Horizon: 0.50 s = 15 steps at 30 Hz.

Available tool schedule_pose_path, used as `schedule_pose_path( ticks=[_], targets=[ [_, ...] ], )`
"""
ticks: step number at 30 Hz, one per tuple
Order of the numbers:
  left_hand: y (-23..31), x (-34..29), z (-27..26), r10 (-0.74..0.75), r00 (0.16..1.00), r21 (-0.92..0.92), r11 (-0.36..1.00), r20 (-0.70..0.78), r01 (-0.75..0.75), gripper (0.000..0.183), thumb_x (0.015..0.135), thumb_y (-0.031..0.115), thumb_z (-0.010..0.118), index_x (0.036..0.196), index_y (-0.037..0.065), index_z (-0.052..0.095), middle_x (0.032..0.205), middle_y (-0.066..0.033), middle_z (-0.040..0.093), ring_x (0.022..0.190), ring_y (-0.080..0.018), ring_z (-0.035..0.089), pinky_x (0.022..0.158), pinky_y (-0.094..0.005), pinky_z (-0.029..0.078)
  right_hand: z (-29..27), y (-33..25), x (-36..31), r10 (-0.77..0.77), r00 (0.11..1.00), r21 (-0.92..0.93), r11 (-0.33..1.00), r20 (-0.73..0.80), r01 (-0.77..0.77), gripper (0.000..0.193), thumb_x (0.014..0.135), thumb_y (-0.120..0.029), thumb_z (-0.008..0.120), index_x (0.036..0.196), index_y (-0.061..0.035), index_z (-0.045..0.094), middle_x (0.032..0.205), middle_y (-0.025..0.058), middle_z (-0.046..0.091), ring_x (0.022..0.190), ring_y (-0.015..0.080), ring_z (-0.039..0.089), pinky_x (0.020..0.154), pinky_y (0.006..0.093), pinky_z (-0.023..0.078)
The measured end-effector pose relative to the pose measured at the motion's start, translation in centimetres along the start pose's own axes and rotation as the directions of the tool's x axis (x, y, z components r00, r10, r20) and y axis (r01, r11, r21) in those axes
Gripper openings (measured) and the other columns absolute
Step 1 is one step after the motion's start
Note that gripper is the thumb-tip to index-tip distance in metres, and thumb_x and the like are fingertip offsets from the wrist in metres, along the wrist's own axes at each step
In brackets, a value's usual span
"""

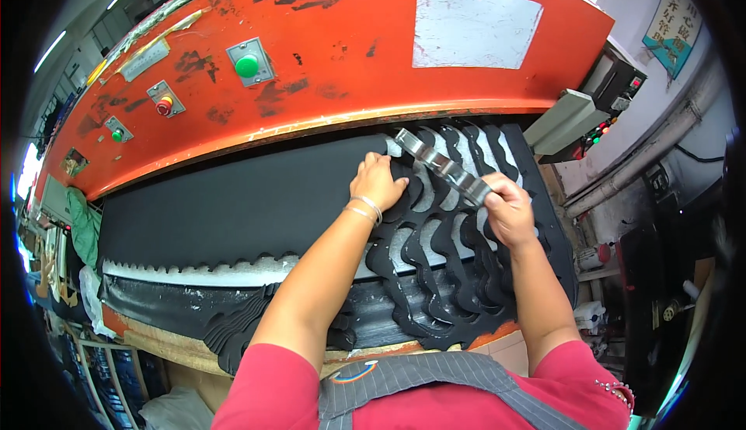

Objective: Operating a large red die-cutting machine to stamp out shoe components from a black material sheet.

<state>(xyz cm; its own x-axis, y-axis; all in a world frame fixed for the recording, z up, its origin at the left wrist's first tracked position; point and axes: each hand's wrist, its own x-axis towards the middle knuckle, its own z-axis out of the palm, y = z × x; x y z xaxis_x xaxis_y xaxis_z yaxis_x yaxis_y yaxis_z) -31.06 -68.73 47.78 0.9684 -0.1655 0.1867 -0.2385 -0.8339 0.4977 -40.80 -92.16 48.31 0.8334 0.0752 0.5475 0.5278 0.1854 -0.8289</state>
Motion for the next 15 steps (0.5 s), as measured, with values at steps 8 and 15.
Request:
schedule_pose_path(
  ticks=[8, 15],
  targets=[
    [-0.9, 3.6, 2.4, -0.017, 0.985, 0.005, 1.0, -0.173, 0.018, 0.036, 0.083, 0.037, 0.067, 0.1, 0.006, 0.062, 0.096, -0.0188, 0.066, 0.103, -0.033, 0.057, 0.089, -0.0433, 0.044, -1.9, -6.2, -7.2, 0.149, 0.919, -0.813, 0.533, 0.365, 0.236, 0.019, 0.073, -0.017, 0.076, 0.082, -0.0051, 0.064, 0.09, 0.0074, 0.058, 0.095, 0.0282, 0.052, 0.082, 0.0371, 0.044],
    [-0.2, -2.9, 4.9, 0.148, 0.9, -0.425, 0.842, -0.411, -0.333, 0.021, 0.089, 0.017, 0.061, 0.086, -0.001, 0.051, 0.076, -0.0174, 0.065, 0.063, -0.0322, 0.061, 0.06, -0.0363, 0.047, 0.6, 1.5, -7.0, -0.017, 0.925, -0.858, 0.38, -0.379, -0.345, 0.068, 0.072, -0.037, 0.077, 0.123, -0.0018, 0.05, 0.129, 0.0256, 0.041, 0.116, 0.0406, 0.041, 0.101, 0.049, 0.034]
  ],
)
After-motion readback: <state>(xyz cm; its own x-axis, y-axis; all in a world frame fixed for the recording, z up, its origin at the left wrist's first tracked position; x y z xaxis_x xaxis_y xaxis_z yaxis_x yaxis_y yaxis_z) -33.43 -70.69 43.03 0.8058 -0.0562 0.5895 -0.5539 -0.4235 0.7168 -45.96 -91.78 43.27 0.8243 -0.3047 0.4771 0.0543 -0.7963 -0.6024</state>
